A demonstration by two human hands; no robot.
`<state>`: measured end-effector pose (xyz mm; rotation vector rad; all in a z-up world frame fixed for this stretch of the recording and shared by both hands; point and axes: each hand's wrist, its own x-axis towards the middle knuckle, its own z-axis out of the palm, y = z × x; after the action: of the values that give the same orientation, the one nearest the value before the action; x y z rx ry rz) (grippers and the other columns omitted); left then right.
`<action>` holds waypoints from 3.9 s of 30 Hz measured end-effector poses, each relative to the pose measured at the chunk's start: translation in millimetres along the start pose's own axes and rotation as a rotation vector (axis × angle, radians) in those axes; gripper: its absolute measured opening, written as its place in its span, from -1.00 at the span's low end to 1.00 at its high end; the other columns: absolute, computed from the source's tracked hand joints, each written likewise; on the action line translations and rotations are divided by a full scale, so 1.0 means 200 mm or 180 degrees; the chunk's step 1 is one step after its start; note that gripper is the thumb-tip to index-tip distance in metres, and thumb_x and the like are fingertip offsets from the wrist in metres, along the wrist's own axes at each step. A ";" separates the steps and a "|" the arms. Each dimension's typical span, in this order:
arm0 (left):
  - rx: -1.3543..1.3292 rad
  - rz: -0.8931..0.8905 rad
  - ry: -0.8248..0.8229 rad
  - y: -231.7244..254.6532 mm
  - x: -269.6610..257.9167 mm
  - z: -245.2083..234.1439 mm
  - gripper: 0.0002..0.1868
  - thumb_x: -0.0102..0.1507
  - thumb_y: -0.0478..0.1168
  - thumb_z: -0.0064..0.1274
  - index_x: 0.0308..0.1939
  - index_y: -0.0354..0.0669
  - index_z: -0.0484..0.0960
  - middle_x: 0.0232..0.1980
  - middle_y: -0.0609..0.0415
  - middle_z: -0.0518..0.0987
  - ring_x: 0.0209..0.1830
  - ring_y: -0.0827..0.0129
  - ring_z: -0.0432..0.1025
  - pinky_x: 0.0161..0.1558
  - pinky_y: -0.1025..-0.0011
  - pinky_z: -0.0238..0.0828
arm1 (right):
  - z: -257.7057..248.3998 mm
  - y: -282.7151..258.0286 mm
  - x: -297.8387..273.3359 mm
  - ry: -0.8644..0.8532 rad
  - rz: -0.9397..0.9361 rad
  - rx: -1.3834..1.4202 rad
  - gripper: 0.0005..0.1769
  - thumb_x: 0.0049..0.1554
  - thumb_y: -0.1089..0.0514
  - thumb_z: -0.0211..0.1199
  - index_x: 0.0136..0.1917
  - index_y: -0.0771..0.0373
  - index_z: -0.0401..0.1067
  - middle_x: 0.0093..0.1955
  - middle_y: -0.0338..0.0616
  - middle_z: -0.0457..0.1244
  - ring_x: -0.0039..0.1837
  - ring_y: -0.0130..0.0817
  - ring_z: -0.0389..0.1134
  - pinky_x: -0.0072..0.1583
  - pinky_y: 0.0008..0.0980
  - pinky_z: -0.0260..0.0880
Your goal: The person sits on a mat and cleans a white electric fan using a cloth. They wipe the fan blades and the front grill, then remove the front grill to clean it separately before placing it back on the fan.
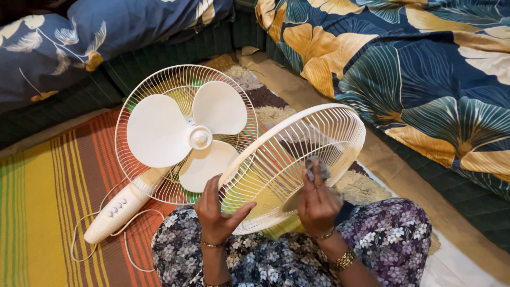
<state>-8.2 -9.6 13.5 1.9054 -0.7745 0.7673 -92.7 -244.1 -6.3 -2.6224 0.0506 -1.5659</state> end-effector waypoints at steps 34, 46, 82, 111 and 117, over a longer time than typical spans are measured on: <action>-0.0098 -0.0173 -0.0031 0.04 0.02 0.01 -0.08 -0.02 0.07 0.49 0.20 -0.43 0.40 -0.05 -0.19 0.61 -0.20 0.13 0.59 -0.18 0.29 0.57 | -0.08 -0.04 0.31 -0.0060 0.0058 0.0440 -0.60 0.13 0.44 0.21 0.25 0.34 0.53 0.38 0.05 0.31 -0.13 -0.16 0.47 -0.16 -0.30 0.41; 0.0055 -0.0348 -0.0030 -0.04 0.13 0.08 -0.05 -0.04 0.07 0.49 0.22 -0.45 0.41 -0.09 -0.16 0.62 -0.25 0.18 0.58 -0.22 0.31 0.56 | 0.12 -0.04 0.18 -0.0171 0.0528 0.0171 -0.54 0.06 0.42 0.22 0.24 0.31 0.56 0.34 0.10 0.33 -0.15 -0.18 0.49 -0.20 -0.28 0.41; -0.1979 -0.1795 0.0837 -0.85 -0.22 0.07 -0.42 0.24 -0.31 0.27 0.30 -0.42 0.43 0.13 -0.02 0.60 0.09 0.41 0.50 0.15 0.45 0.45 | 0.43 0.14 -0.25 -0.0203 0.0778 0.0542 -0.59 0.22 0.38 0.08 0.33 0.39 0.44 0.33 0.23 0.34 0.16 -0.03 0.45 0.12 -0.20 0.45; -0.1601 -0.1734 0.0003 -0.80 -0.62 0.50 0.04 0.24 0.31 0.13 0.46 -0.37 0.04 0.38 -0.22 0.27 0.43 0.06 0.19 0.45 0.16 0.07 | 0.55 1.17 -0.54 0.0679 0.3731 0.3631 -0.65 0.32 0.33 0.07 0.36 0.42 0.40 0.24 -0.11 0.37 0.17 -0.43 0.41 0.24 -0.44 0.42; -0.0982 -0.1510 0.0085 -0.66 -0.58 0.37 0.06 0.19 0.22 0.20 0.50 -0.37 0.06 0.45 -0.27 0.21 0.47 -0.06 0.15 0.44 0.07 0.10 | 0.59 1.18 -0.60 0.0638 0.3589 0.3646 -0.66 0.35 0.33 0.07 0.37 0.42 0.39 0.21 -0.17 0.35 0.18 -0.48 0.37 0.24 -0.49 0.37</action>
<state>36.6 -1.7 -171.9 1.6975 -0.3709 0.3536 -41.7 -463.0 -189.6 -1.1358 0.4089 -0.9188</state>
